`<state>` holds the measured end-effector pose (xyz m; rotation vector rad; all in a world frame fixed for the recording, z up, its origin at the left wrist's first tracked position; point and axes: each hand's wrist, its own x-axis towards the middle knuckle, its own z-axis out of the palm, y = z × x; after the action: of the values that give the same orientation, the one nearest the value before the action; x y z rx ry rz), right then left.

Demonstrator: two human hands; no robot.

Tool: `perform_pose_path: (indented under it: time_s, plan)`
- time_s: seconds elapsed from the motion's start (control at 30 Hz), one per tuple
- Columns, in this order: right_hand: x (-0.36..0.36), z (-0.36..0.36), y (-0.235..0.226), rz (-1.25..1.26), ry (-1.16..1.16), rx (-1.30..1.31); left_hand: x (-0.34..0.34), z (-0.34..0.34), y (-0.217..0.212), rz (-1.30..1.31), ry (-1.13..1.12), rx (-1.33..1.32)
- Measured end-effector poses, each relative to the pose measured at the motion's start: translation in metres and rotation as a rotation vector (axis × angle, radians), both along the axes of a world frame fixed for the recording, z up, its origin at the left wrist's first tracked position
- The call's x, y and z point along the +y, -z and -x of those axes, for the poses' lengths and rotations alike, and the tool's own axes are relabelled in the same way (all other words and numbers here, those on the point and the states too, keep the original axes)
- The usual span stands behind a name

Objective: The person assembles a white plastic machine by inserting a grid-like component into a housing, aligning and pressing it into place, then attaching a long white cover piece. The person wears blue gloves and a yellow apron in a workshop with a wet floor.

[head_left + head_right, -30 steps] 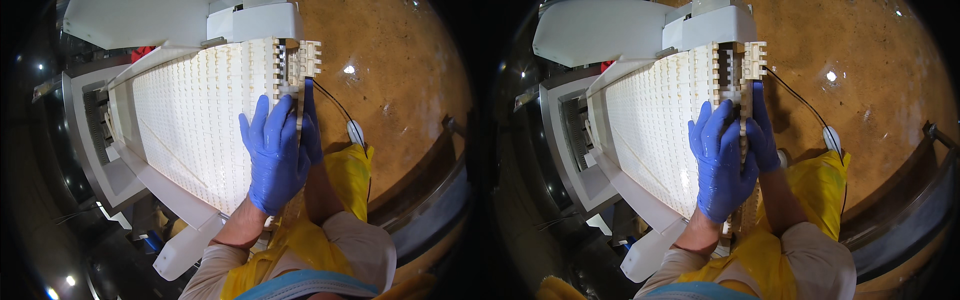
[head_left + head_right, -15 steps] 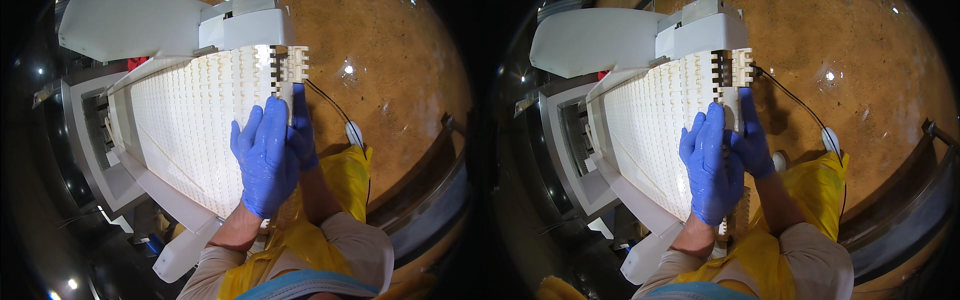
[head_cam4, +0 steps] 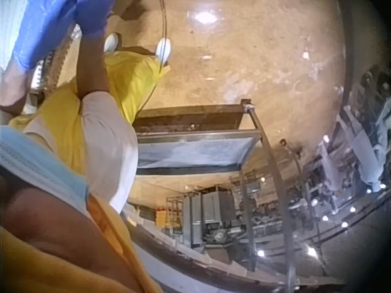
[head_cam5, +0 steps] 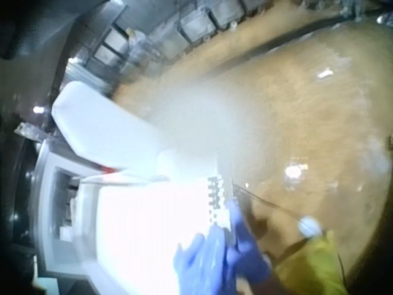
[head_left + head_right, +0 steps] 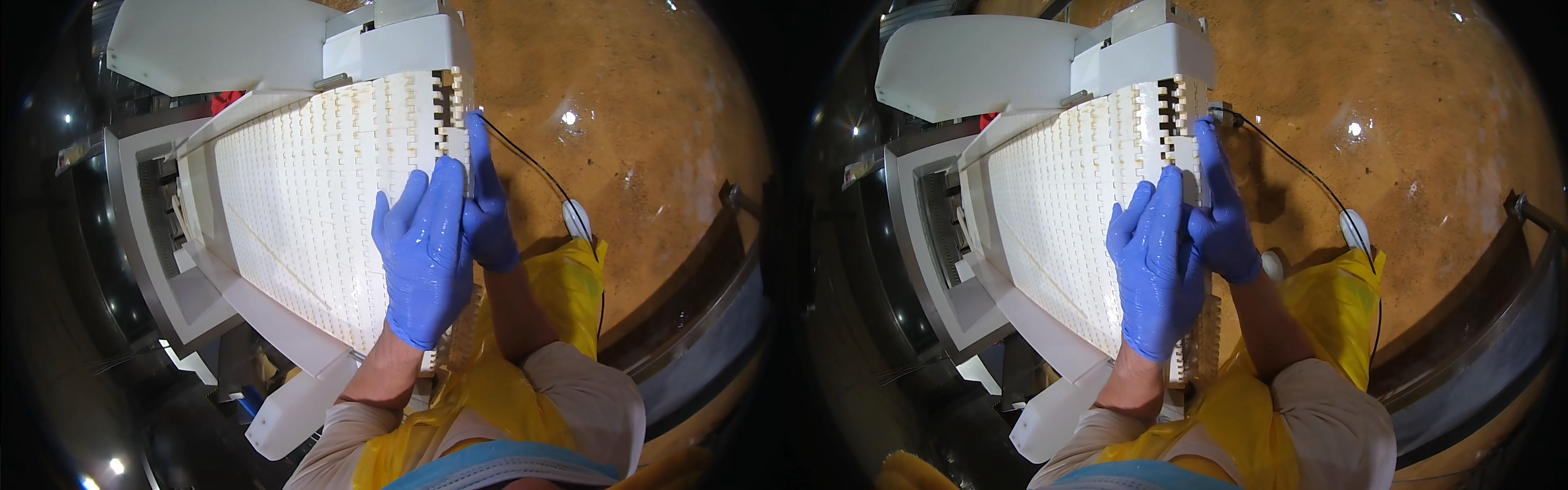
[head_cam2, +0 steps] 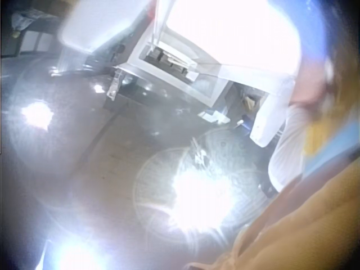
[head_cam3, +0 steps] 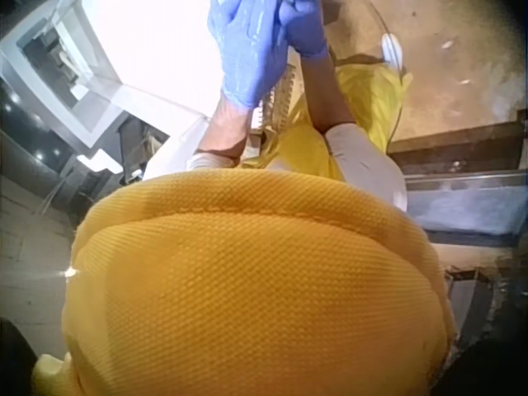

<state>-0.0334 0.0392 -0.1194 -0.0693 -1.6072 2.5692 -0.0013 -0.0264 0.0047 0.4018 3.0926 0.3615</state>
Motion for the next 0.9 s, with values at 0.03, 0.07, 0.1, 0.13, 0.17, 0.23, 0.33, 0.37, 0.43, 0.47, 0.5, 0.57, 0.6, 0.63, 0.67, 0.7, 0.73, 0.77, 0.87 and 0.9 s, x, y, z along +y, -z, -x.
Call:
perform_pose_path:
  time_s: [0.03,0.07,0.1,0.13,0.17,0.23,0.33,0.37,0.43,0.47,0.5,0.57,0.6,0.63,0.67,0.7,0.73,0.77,0.87,0.9]
  plan:
    - [0.000,0.000,-0.001,-0.011,0.012,0.025,-0.003,-0.003,0.000,-0.050,-0.033,-0.013]
    - [0.000,-0.001,-0.002,-0.022,0.022,0.050,-0.008,-0.006,0.000,-0.100,-0.066,-0.025]
    - [0.000,-0.001,-0.001,0.046,-0.001,0.030,-0.011,-0.006,-0.001,-0.149,-0.095,-0.039]
    - [0.001,-0.001,0.000,0.113,-0.026,0.010,-0.010,-0.005,-0.001,-0.138,-0.093,0.033]
    - [0.002,-0.001,0.001,0.120,-0.031,0.014,-0.010,-0.001,0.000,-0.128,-0.092,0.106]
    - [0.004,-0.001,-0.001,0.077,-0.026,0.031,-0.008,0.004,-0.002,-0.034,-0.095,0.120]
    - [0.007,-0.003,-0.002,0.075,-0.041,0.036,-0.026,0.009,-0.008,-0.099,-0.042,0.033]
    - [0.006,-0.005,-0.002,0.097,-0.041,0.041,-0.031,0.008,-0.002,-0.197,-0.072,-0.016]
    - [0.005,-0.005,-0.002,0.103,-0.029,0.073,-0.031,0.012,0.004,-0.096,-0.037,0.097]
    - [0.005,-0.003,-0.002,0.088,-0.017,0.098,-0.029,0.015,0.002,-0.025,-0.037,0.087]
    - [0.002,-0.006,-0.002,0.079,-0.006,0.115,-0.028,0.016,0.000,0.047,-0.028,0.073]
    - [0.001,-0.008,0.004,0.088,0.005,0.130,-0.031,0.016,0.012,-0.160,0.005,0.029]
    - [0.002,-0.004,0.003,0.089,0.013,0.143,-0.032,0.018,0.017,-0.267,0.025,0.013]
    - [0.005,-0.002,0.001,0.054,0.027,0.175,-0.033,0.019,0.018,-0.215,0.051,0.030]
    - [0.006,-0.001,0.000,-0.037,0.025,0.209,-0.034,0.019,0.015,-0.187,0.054,0.029]
    - [0.008,-0.002,0.002,-0.133,0.018,0.238,-0.034,0.018,0.014,-0.165,0.052,0.024]
    - [0.009,-0.002,0.003,-0.230,0.012,0.268,-0.033,0.016,0.014,-0.143,0.049,0.020]
    - [0.011,-0.001,0.004,-0.239,0.012,0.262,-0.032,0.016,0.013,-0.141,0.042,0.028]
    - [0.007,-0.002,0.002,-0.180,0.009,0.167,-0.031,0.015,0.012,-0.120,0.041,0.034]
    - [0.006,-0.004,0.000,-0.112,-0.001,0.088,-0.031,0.015,0.012,-0.113,0.048,0.028]
